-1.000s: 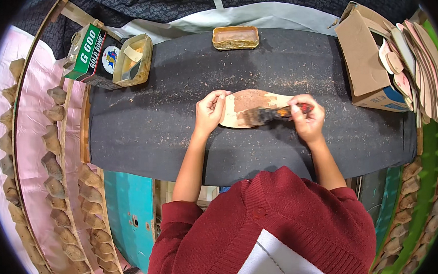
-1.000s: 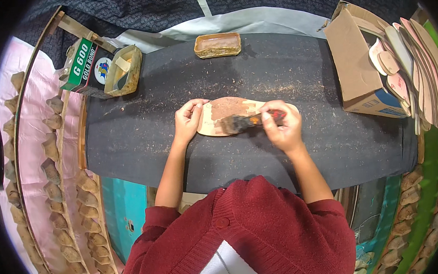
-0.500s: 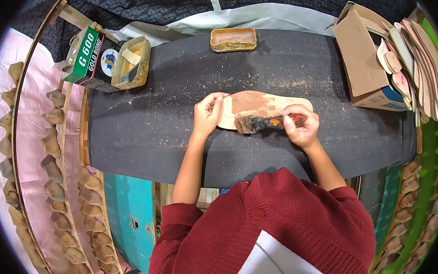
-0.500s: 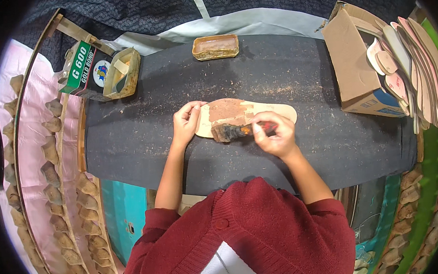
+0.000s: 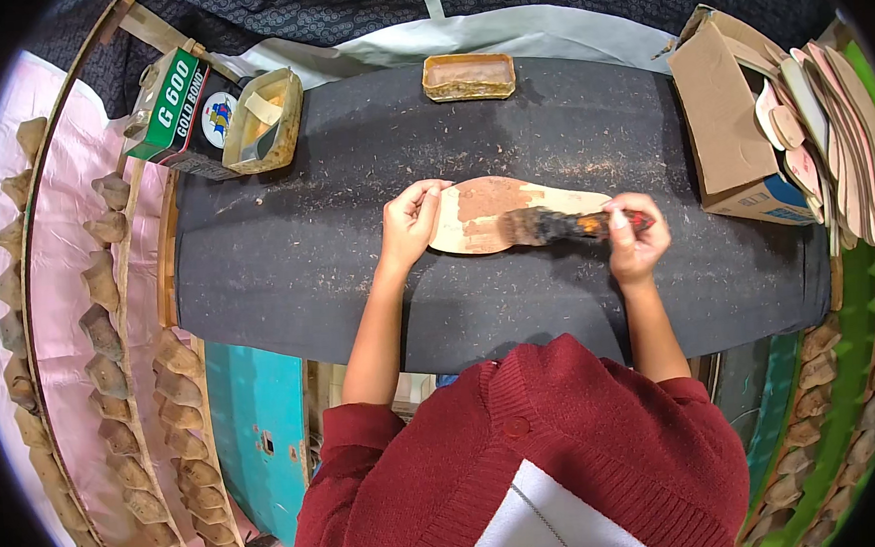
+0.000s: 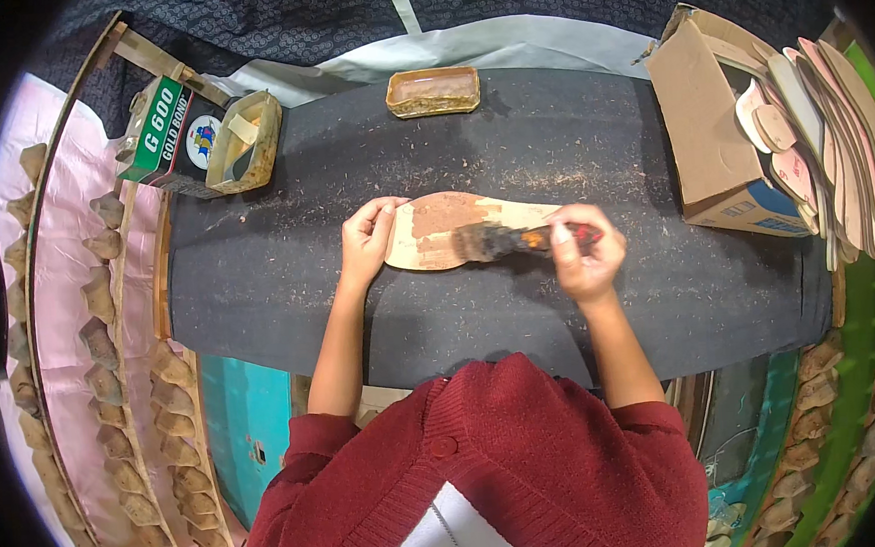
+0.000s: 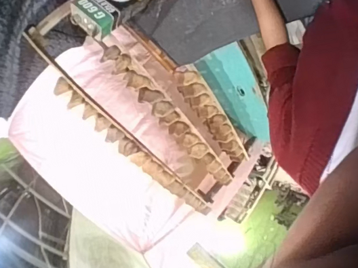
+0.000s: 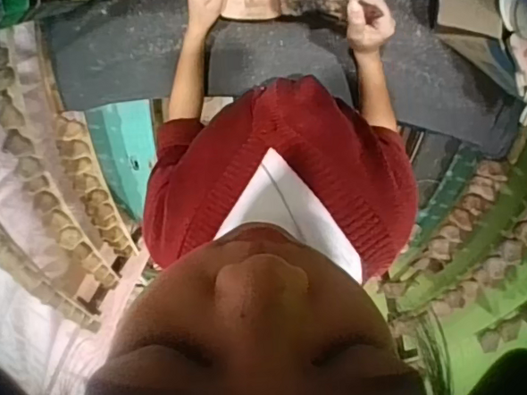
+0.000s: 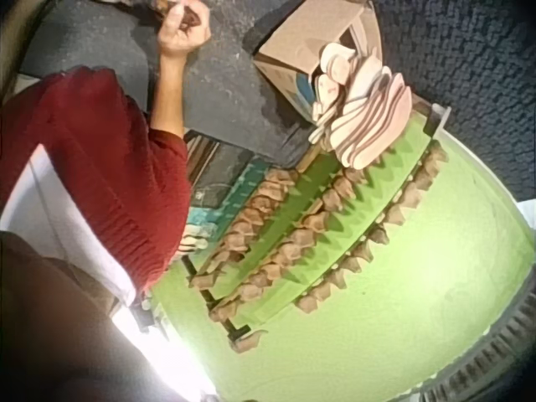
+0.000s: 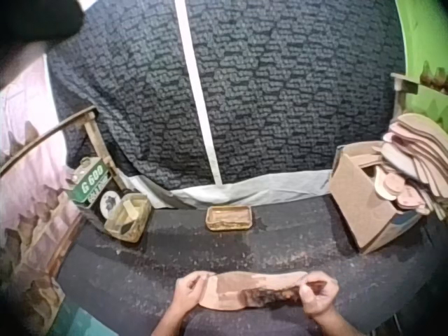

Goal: The person is applying adhesive to shoe insoles and outsoles using a brush in a workshop environment.

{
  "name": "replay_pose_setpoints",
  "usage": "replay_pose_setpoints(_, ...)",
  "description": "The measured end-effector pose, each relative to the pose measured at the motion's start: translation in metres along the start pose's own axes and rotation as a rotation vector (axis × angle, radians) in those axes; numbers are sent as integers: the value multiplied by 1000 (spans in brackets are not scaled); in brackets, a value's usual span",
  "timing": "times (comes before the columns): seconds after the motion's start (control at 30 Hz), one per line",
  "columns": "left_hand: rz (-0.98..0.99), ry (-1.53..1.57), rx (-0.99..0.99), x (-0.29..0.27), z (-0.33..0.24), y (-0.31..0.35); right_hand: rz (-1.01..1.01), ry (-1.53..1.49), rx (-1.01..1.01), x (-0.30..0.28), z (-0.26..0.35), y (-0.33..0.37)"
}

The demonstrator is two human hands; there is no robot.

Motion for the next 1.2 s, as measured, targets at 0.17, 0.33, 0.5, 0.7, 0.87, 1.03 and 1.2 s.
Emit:
replay_pose_setpoints(0.17,-1,28,-9,1,2,1,247,-88,-9,41,10,10)
replay_pose_setpoints(0.33,-27,-18,14,0,-5,0,108,-7,-41,12,-13,-1)
replay_pose_setpoints(0.5,-53,73,12,-2,-12,-1,-176,-104,291,-21,-55,-9)
replay_pose_setpoints(0.7,-25,64,13,-2,-13,3,-151,-131,179,7,-61,-63)
replay_pose_setpoints(0.87,-13,69,14,-2,-15,4,-35,-144,29,59,-84,-125)
replay_pose_setpoints(1.03,-23,69,20,-5,-17,4,187,105,-100,105,-107,-154)
replay_pose_setpoints(1.2,-66,71,34,-15,-17,4,307,175,-75,124,-117,-156)
Point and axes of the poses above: each hand's wrist, its own y-axis away from the middle knuckle, its own x-axis out of the palm, z = x × y, the point moved 10 cm from there along -y, towards the middle knuckle, and after that the axes turned 11 degrees about -x, right-handed, at the moved point
